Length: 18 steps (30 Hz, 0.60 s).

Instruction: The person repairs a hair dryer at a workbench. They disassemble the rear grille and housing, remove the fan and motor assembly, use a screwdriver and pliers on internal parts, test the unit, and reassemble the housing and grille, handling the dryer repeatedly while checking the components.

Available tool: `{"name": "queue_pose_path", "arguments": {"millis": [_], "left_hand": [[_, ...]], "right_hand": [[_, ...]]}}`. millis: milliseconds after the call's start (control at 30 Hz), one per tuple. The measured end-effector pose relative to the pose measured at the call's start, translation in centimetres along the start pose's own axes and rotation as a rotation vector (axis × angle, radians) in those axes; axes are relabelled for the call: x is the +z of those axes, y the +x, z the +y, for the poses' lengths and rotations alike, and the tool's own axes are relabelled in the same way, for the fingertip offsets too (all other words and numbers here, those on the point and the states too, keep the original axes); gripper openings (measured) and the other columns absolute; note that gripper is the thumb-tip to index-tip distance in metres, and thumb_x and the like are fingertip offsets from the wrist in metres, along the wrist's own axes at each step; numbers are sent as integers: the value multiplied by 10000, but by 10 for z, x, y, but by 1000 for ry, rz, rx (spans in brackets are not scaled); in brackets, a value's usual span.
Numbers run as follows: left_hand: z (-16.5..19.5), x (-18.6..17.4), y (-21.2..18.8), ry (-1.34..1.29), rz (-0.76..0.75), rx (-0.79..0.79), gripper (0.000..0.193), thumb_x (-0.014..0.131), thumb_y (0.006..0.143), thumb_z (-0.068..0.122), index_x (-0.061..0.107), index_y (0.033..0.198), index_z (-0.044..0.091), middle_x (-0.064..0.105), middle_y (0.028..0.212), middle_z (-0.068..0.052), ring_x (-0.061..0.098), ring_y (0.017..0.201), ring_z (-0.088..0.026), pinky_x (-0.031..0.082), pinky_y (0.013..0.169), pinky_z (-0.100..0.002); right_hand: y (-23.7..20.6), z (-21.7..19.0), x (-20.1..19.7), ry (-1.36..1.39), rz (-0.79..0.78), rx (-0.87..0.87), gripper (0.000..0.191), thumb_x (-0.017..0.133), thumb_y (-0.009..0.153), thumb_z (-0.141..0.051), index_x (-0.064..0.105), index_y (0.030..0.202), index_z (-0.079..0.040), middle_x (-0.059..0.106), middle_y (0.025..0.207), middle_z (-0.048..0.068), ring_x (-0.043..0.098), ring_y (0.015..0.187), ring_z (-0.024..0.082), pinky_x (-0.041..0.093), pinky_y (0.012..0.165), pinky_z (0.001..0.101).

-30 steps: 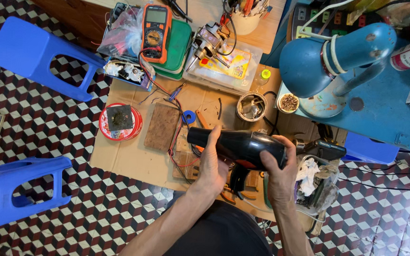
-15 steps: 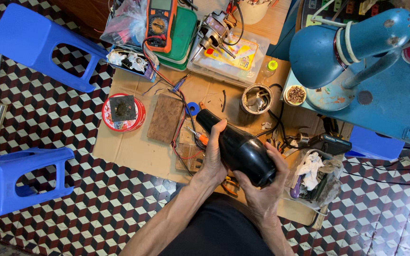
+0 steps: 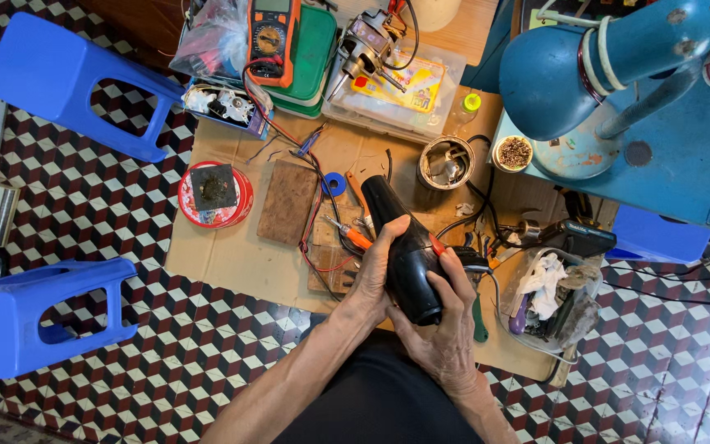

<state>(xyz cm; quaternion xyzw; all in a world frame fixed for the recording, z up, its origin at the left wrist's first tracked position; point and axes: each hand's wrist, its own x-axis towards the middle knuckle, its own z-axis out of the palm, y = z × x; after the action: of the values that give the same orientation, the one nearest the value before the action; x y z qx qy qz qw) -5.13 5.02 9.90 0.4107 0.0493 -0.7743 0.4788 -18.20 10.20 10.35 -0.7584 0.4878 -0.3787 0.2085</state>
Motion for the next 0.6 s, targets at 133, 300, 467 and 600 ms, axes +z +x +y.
{"name": "queue_pose_path", "arguments": {"millis": [133, 300, 467, 600], "left_hand": [[-2, 3, 0, 47, -39, 85, 531, 650, 868, 521, 665, 1029, 16, 717, 885, -102, 716, 761, -179, 619, 725, -321], [-6, 4, 0, 65, 2, 119, 464, 646, 882, 469, 659, 1025, 28, 712, 898, -90, 703, 775, -169, 602, 733, -318], [-12, 4, 4, 108, -17, 181, 449, 632, 906, 454, 657, 1015, 19, 713, 887, -98, 695, 761, -174, 594, 713, -317], [-10, 1, 4, 44, -133, 66, 455, 636, 922, 472, 653, 1042, 33, 699, 910, -81, 691, 789, -159, 597, 754, -307]], "right_hand": [[4, -16, -10, 79, -15, 321, 1036, 903, 710, -220, 268, 1500, -11, 403, 1454, 252, 473, 1367, 387, 454, 1126, 486], [4, -26, -13, 90, -42, 609, 1016, 908, 687, -250, 321, 1480, -7, 520, 1365, 257, 594, 1242, 358, 526, 1021, 457], [-3, -25, -10, 45, -18, 620, 961, 913, 725, -277, 355, 1461, -13, 558, 1310, 245, 657, 1158, 343, 598, 940, 419], [-7, -29, -10, -58, -4, 527, 966, 904, 720, -271, 350, 1464, -2, 556, 1294, 259, 660, 1137, 354, 593, 916, 430]]}}
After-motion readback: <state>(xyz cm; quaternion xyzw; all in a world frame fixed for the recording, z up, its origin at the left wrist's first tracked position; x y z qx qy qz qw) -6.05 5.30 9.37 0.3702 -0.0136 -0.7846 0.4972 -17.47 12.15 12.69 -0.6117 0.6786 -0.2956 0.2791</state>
